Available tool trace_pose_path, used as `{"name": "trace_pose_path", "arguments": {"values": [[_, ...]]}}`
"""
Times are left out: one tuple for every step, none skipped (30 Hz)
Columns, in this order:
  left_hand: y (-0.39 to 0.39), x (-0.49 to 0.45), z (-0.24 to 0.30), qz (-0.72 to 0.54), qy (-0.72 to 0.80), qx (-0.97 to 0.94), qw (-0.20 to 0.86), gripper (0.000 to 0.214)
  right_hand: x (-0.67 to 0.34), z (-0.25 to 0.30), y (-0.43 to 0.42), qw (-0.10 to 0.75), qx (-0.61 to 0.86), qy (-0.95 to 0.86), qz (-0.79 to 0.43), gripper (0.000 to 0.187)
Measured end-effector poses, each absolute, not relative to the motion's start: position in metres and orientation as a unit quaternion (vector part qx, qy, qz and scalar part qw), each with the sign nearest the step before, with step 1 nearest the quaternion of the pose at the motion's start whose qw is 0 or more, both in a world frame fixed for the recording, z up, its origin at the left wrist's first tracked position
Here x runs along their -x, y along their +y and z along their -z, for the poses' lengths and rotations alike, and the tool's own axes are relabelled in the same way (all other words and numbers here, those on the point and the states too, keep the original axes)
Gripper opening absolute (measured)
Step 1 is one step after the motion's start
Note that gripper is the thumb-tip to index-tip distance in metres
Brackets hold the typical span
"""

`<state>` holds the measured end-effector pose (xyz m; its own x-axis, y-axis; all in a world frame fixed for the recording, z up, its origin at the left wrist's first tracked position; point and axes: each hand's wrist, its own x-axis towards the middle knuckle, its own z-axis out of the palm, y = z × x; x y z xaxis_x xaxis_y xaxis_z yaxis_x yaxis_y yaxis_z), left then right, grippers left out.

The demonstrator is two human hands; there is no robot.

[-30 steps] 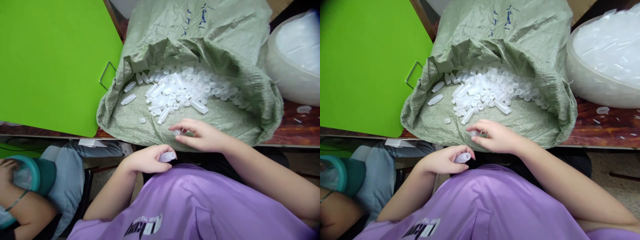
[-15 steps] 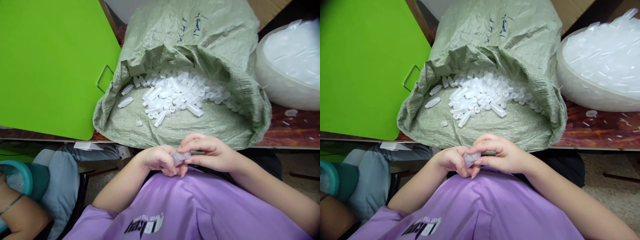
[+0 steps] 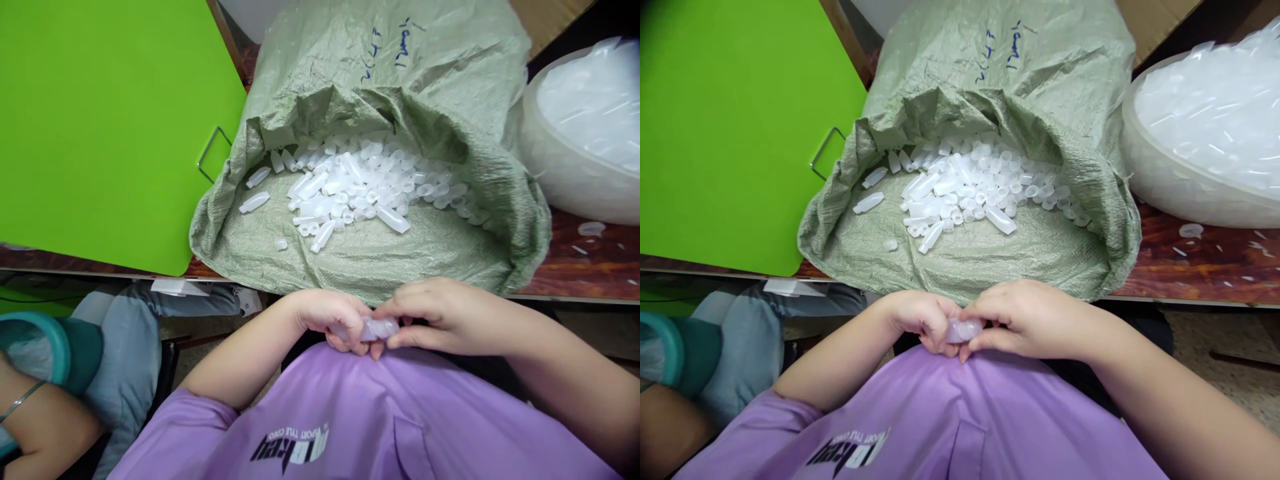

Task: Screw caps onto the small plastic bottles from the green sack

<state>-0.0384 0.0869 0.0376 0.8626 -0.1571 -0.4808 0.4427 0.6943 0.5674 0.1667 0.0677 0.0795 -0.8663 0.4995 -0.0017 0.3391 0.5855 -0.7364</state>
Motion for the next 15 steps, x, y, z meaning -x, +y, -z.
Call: {"name": "trace_pose_path", "arguments": {"values": [[0.086, 0.038, -0.036, 0.149, 0.212, -0.353, 0.899, 0.020, -0.167, -0.077, 0.068, 0.094, 0.267, -0.880, -0.382, 0.024], [0.086, 0.038, -0.034, 0.131, 0.223, -0.350, 0.901, 0.021, -0.167, -0.075, 0.068, 0.093, 0.289, -0.875, -0.377, 0.024], [0.085, 0.038, -0.032, 0.118, 0.230, -0.344, 0.903, 0.021, -0.168, -0.072, 0.067, 0.099, 0.297, -0.871, -0.379, 0.024], [0.084, 0.039, -0.032, 0.110, 0.234, -0.336, 0.906, 0.021, -0.168, -0.068, 0.066, 0.110, 0.293, -0.866, -0.389, 0.023], [0.083, 0.040, -0.031, 0.105, 0.235, -0.326, 0.910, 0.021, -0.168, -0.065, 0.064, 0.127, 0.279, -0.863, -0.402, 0.022], [0.082, 0.041, -0.031, 0.105, 0.233, -0.314, 0.915, 0.021, -0.169, -0.061, 0.062, 0.148, 0.261, -0.861, -0.412, 0.021], [0.082, 0.041, -0.032, 0.108, 0.227, -0.299, 0.921, 0.020, -0.169, -0.059, 0.060, 0.171, 0.246, -0.861, -0.412, 0.021], [0.082, 0.042, -0.032, 0.114, 0.216, -0.283, 0.927, 0.019, -0.170, -0.057, 0.058, 0.197, 0.235, -0.863, -0.403, 0.021], [0.082, 0.042, -0.033, 0.124, 0.203, -0.268, 0.934, 0.018, -0.170, -0.056, 0.056, 0.221, 0.228, -0.865, -0.387, 0.023], [0.082, 0.041, -0.033, 0.137, 0.187, -0.255, 0.939, 0.017, -0.170, -0.056, 0.055, 0.241, 0.226, -0.868, -0.372, 0.025], [0.083, 0.041, -0.033, 0.148, 0.172, -0.243, 0.943, 0.017, -0.170, -0.057, 0.055, 0.254, 0.226, -0.869, -0.360, 0.026], [0.083, 0.040, -0.033, 0.154, 0.161, -0.236, 0.946, 0.018, -0.169, -0.057, 0.055, 0.256, 0.232, -0.868, -0.356, 0.025], [0.084, 0.039, -0.032, 0.153, 0.156, -0.235, 0.947, 0.018, -0.167, -0.058, 0.056, 0.242, 0.248, -0.867, -0.359, 0.023], [0.084, 0.037, -0.031, 0.147, 0.156, -0.239, 0.947, 0.020, -0.165, -0.059, 0.056, 0.214, 0.276, -0.863, -0.365, 0.022], [0.084, 0.036, -0.030, 0.136, 0.160, -0.250, 0.945, 0.021, -0.163, -0.059, 0.057, 0.177, 0.313, -0.855, -0.373, 0.026]]}}
